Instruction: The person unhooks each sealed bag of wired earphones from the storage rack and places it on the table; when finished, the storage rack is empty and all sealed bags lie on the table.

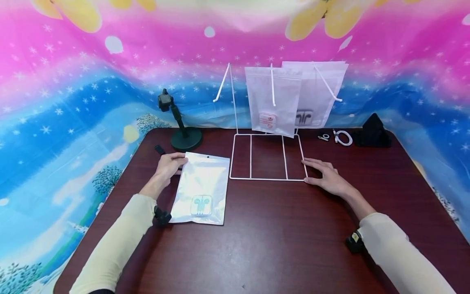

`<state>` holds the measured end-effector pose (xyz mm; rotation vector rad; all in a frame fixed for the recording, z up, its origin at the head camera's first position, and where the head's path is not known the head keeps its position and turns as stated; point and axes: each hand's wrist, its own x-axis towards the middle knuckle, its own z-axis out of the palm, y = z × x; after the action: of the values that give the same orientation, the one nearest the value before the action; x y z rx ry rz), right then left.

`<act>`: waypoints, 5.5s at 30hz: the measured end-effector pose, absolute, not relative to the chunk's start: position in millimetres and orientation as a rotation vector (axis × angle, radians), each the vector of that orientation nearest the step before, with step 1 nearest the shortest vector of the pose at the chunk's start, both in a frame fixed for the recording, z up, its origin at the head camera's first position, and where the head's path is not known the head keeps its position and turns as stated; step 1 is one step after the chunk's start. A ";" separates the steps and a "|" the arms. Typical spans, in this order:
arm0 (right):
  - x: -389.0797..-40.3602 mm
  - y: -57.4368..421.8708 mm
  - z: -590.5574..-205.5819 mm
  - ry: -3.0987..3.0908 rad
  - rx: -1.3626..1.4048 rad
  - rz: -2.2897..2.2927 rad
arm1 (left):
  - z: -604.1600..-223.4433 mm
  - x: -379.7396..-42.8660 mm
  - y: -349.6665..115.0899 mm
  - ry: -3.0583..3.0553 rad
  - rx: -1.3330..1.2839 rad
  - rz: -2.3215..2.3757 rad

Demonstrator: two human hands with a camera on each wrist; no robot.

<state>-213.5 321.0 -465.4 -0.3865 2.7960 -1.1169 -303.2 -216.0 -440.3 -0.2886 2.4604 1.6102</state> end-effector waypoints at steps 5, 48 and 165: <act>-213.4 319.3 -464.6 2.792 -0.390 -1.117 | -442.2 -305.3 -215.7 2.470 -0.309 1.579; -215.3 319.9 -465.1 2.826 -0.393 -1.089 | -404.9 -307.4 -118.2 2.322 0.184 1.696; -214.2 319.3 -465.1 2.813 -0.357 -1.093 | -285.4 -251.5 -43.4 2.208 0.468 2.298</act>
<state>-214.2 319.3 -465.1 -0.3570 2.8126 -1.0932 -251.5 -43.4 -285.4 0.4677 2.2081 2.2978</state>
